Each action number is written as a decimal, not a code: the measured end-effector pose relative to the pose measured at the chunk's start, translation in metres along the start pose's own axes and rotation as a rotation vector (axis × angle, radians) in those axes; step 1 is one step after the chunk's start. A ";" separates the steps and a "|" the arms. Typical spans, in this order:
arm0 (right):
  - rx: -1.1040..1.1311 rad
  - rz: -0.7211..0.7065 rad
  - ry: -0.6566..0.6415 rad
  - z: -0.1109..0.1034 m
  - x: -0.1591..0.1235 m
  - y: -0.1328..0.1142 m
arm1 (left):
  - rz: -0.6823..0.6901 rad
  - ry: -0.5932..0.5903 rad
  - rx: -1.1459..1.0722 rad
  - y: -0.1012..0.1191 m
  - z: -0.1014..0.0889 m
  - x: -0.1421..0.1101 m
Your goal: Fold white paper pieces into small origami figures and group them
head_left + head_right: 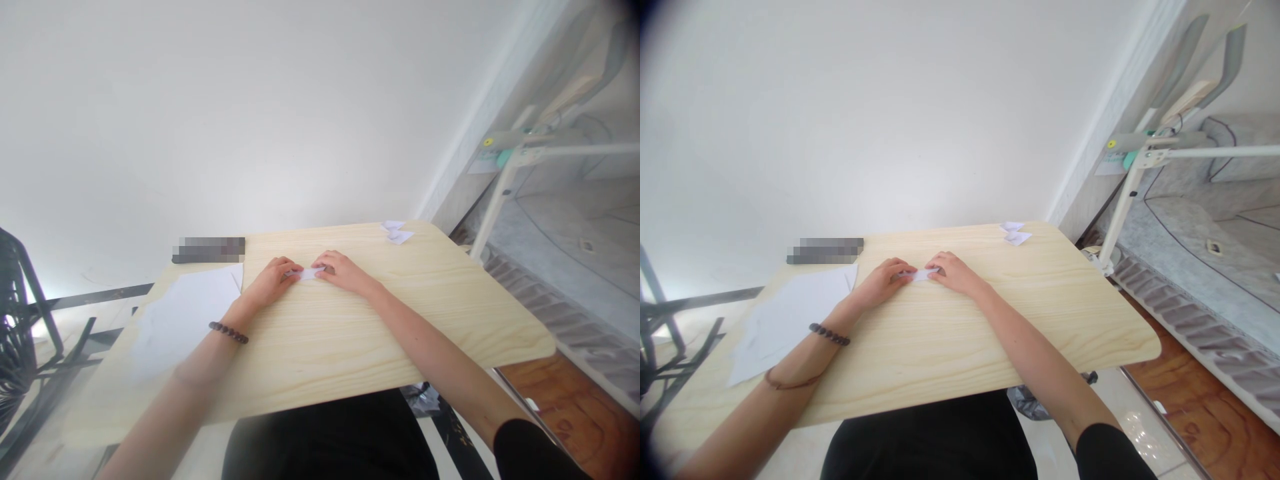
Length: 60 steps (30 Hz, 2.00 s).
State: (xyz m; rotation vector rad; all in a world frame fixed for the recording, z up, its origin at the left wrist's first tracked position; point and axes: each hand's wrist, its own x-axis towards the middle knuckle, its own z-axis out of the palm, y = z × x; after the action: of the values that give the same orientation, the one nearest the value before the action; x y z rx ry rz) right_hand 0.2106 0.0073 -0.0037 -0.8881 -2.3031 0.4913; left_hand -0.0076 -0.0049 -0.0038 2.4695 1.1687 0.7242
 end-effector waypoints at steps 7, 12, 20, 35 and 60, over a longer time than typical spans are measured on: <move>-0.011 0.009 0.010 0.001 0.000 0.002 | -0.014 0.006 -0.025 0.001 0.000 0.000; -0.005 0.018 0.021 0.001 0.000 0.000 | -0.008 0.011 -0.037 0.004 -0.001 -0.001; 0.005 0.061 0.046 0.003 -0.001 -0.006 | -0.025 0.041 -0.046 0.012 -0.004 -0.002; -0.028 0.044 0.120 0.002 -0.001 -0.011 | 0.021 0.050 -0.038 0.017 -0.007 -0.003; -0.092 0.052 0.094 0.004 -0.004 -0.008 | 0.058 -0.021 -0.015 0.017 -0.008 -0.005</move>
State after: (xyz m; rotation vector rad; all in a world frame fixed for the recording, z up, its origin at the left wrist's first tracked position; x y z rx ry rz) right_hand 0.2064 -0.0012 -0.0040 -0.9964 -2.2365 0.3599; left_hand -0.0045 -0.0189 0.0090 2.5022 1.0845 0.7181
